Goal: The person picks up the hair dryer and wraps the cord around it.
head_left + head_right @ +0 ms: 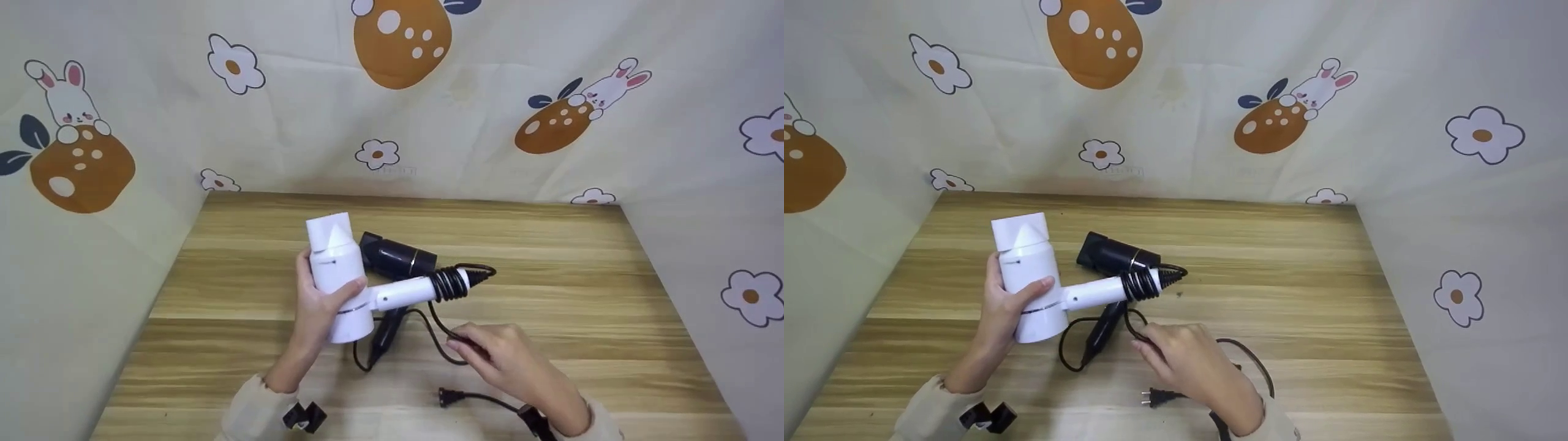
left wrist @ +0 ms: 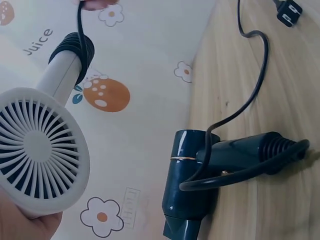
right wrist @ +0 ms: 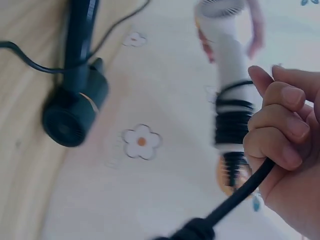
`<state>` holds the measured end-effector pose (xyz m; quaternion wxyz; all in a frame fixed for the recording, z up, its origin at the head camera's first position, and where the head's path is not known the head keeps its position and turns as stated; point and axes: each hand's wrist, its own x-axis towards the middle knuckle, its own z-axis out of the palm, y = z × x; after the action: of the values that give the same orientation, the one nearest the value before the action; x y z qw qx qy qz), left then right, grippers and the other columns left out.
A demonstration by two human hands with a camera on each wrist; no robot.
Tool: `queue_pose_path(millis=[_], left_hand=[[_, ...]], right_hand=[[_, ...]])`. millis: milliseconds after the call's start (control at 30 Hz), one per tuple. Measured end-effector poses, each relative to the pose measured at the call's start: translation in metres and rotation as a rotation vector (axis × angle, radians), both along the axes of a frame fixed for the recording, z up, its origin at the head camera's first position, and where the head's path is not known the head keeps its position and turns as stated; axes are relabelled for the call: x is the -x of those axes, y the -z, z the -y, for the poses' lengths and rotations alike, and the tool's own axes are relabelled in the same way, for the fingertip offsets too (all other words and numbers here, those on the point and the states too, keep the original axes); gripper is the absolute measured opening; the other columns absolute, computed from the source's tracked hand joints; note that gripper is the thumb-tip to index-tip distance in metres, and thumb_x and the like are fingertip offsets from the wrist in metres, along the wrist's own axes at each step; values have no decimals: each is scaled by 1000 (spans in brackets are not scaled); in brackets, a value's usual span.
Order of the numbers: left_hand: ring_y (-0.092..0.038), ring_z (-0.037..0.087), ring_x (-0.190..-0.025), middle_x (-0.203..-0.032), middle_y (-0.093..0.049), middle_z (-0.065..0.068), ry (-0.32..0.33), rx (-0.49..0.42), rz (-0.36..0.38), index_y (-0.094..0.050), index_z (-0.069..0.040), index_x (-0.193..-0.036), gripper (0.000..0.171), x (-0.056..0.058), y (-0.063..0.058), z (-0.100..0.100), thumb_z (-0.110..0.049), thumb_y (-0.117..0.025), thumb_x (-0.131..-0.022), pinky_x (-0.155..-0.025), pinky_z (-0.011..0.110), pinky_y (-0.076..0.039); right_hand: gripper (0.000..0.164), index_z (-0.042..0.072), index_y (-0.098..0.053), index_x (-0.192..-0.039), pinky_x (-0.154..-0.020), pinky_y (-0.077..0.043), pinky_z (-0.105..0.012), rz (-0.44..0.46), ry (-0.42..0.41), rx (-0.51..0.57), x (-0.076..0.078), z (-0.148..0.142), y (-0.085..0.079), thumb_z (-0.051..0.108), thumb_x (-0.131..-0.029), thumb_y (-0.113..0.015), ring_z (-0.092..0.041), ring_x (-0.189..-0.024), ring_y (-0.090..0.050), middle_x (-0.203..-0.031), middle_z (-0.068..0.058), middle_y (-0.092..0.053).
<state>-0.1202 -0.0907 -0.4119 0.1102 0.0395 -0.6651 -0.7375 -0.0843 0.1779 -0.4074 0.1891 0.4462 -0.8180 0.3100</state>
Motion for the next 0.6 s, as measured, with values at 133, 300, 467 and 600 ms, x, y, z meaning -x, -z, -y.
queue_pose_path(millis=[133, 300, 467, 600], left_hand=[[-56, 22, -87, -103, -55, 13, 45, 47, -8, -29, -6, -131, 79, 0, 3, -2, 0, -76, -68, -76, 37, -50], [-58, 24, -84, -101, -56, 15, 125, 126, 4, -30, -7, -131, 82, -1, 3, -4, -6, -80, -66, -72, 38, -51], [-58, 23, -82, -101, -57, 16, 239, 199, -12, -29, -8, -134, 86, -3, 1, -6, -12, -81, -65, -70, 37, -52], [-58, 23, -83, -101, -57, 15, 301, 226, -46, -31, -9, -132, 85, -6, -2, -6, -13, -81, -64, -71, 39, -51]], right_hand=[[6, 8, -65, -89, -53, -46, -10, -80, -14, 5, 0, -4, -8, 9, -84, -66, -1, -58, -57, -72, 5, -66], [12, 9, -68, -88, -53, -45, -9, -123, -6, 35, 6, -11, -17, 9, -77, -72, -4, -58, -59, -75, 2, -69], [13, 12, -69, -86, -47, -35, -3, -112, 11, 66, 15, -17, -22, 16, -75, -75, 2, -52, -47, -72, 5, -65], [16, 12, -69, -87, -48, -34, -3, -44, -6, 98, 21, -18, -21, 17, -73, -76, 4, -52, -43, -70, 6, -63]])
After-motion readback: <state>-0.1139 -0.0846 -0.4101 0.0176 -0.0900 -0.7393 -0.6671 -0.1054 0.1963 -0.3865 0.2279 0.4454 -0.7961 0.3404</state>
